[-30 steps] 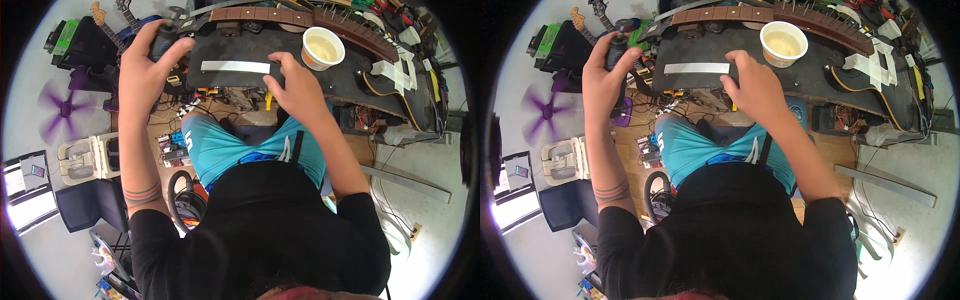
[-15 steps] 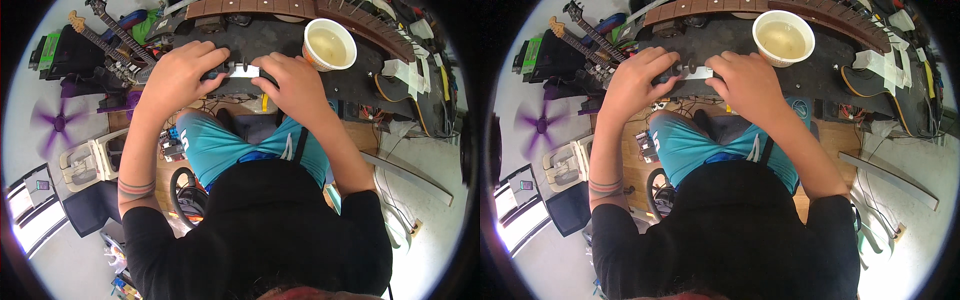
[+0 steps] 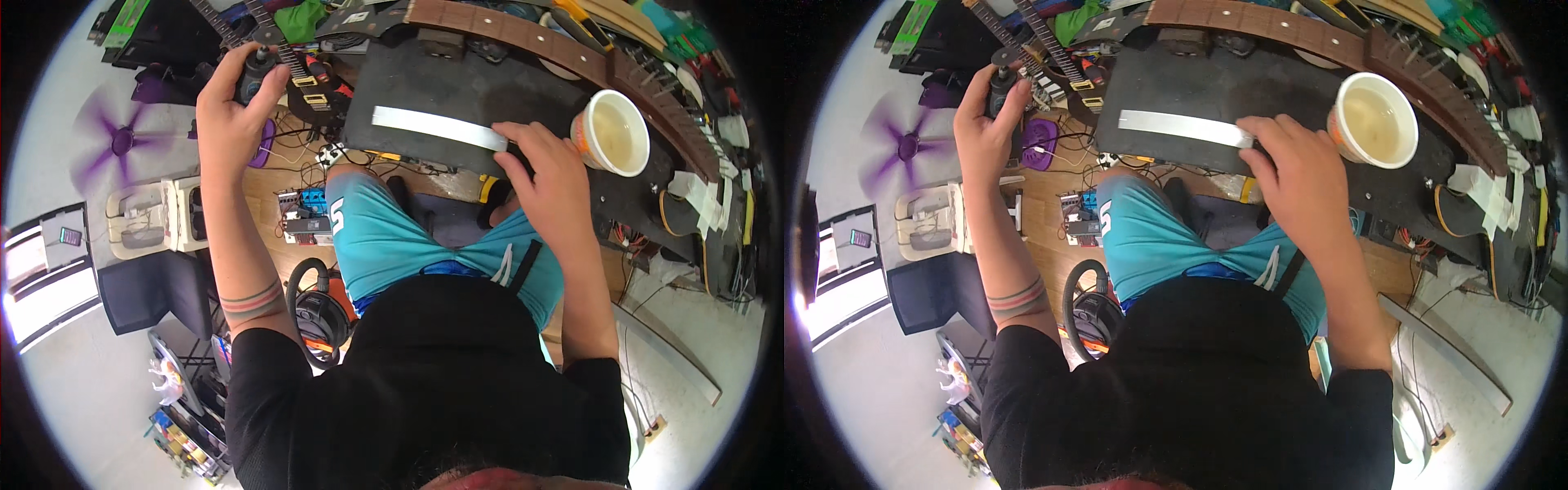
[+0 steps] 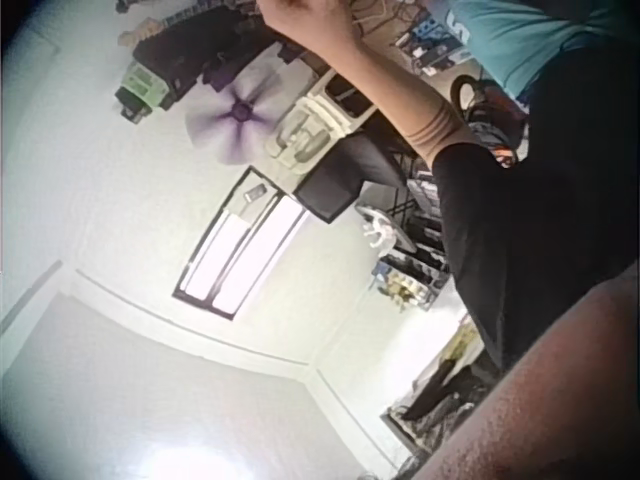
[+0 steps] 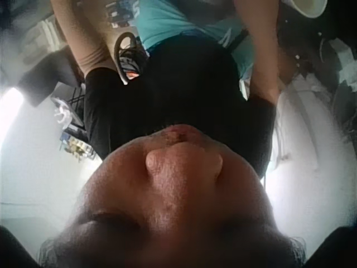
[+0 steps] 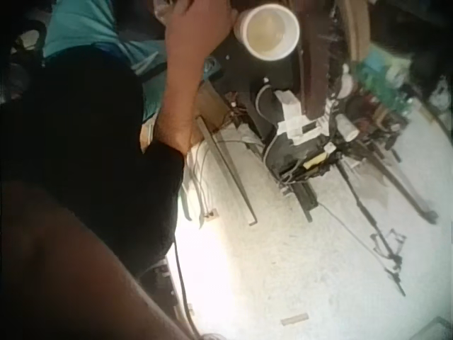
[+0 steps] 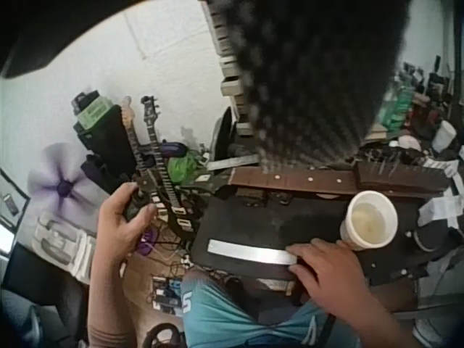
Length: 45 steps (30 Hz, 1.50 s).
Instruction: The person uses a rotary tool to sand a small white component, occasionally dipping it into a cup of liquid, then retrieves a flat metal file from a drawer and uses it on the component.
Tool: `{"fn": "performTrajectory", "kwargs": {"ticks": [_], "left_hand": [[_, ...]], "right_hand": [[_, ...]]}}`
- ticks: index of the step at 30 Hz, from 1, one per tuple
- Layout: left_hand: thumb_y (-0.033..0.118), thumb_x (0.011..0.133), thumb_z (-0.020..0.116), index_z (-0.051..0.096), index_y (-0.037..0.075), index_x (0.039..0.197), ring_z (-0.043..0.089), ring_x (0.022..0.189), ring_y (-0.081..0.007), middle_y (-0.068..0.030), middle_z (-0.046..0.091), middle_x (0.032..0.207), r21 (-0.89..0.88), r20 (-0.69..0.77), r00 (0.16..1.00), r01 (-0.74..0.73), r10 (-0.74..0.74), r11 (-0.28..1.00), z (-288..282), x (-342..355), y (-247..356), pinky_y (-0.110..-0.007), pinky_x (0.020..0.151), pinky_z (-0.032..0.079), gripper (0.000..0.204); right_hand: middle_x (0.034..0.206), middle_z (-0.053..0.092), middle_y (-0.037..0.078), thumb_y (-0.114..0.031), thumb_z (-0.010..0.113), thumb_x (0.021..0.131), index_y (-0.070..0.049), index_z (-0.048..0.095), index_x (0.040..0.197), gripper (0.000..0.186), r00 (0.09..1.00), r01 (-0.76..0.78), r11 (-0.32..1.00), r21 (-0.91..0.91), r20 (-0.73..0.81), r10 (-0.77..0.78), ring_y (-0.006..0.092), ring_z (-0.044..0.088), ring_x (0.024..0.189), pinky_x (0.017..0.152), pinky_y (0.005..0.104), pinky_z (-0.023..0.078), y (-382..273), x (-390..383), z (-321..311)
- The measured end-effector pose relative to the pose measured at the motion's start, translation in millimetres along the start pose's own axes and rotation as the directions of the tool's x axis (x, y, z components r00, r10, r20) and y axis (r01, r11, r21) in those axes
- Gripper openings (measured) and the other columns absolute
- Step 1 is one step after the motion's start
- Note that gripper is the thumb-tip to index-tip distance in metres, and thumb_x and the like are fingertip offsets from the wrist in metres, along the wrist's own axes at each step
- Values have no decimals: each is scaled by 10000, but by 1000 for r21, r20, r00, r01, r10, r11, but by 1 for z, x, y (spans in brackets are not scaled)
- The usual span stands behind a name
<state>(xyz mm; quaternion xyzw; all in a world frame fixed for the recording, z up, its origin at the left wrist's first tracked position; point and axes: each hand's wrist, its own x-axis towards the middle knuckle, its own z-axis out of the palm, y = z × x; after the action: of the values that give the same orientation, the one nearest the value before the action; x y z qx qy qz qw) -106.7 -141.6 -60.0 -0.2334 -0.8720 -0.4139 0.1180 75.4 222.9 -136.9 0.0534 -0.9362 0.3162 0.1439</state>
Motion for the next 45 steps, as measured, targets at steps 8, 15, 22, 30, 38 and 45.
{"fn": "performTrajectory", "kwargs": {"ticks": [8,15,22,30,38,45], "left_hand": [[128,1051,894,760,-36,1350,663,928,-71,-9,780,1037,-14,-46,994,99,-100,995,-15,-44,-21,-256,848,555,368],[121,1040,899,759,-35,1335,658,939,-87,-14,776,1024,45,-111,991,78,-73,996,-27,-70,-39,-271,868,557,363],[140,1042,899,769,-20,1343,663,948,-89,-29,788,1034,-102,-95,980,164,-174,981,-27,-95,-39,-276,873,557,364],[122,1027,889,766,-15,1320,680,876,-113,-52,790,997,-87,-106,994,27,-36,996,-25,-110,-16,-305,818,573,346],[89,1095,846,770,-25,1382,674,972,-77,4,772,1123,-175,-80,985,138,-154,975,-25,-121,-25,-266,897,560,319],[103,1099,850,763,-44,1387,675,971,-75,-6,784,1110,-152,-53,993,96,-105,984,-20,-111,-19,-255,869,549,335]], "right_hand": [[1183,807,77,-189,801,1067,-140,774,1372,310,997,-75,996,41,14,75,337,748,1023,926,443,501,-3,-2,1],[1239,818,72,-173,813,1055,-152,769,1418,366,990,-137,990,37,38,135,344,763,1072,984,436,531,-7,-1,-2],[1250,821,118,-265,841,1024,-106,762,1299,328,985,161,979,-128,-34,-166,380,795,1084,982,504,591,-45,40,1],[966,854,202,-496,734,1052,-56,823,1097,452,933,156,872,-464,360,24,437,832,961,855,563,649,-68,111,46],[1012,853,150,-477,738,1098,-116,740,1230,384,971,193,853,-485,221,-94,435,825,986,864,577,649,-45,101,21],[1182,789,138,-466,805,1057,-117,684,1258,421,894,268,912,-311,433,-115,406,778,1154,959,541,614,-25,83,6]]}}
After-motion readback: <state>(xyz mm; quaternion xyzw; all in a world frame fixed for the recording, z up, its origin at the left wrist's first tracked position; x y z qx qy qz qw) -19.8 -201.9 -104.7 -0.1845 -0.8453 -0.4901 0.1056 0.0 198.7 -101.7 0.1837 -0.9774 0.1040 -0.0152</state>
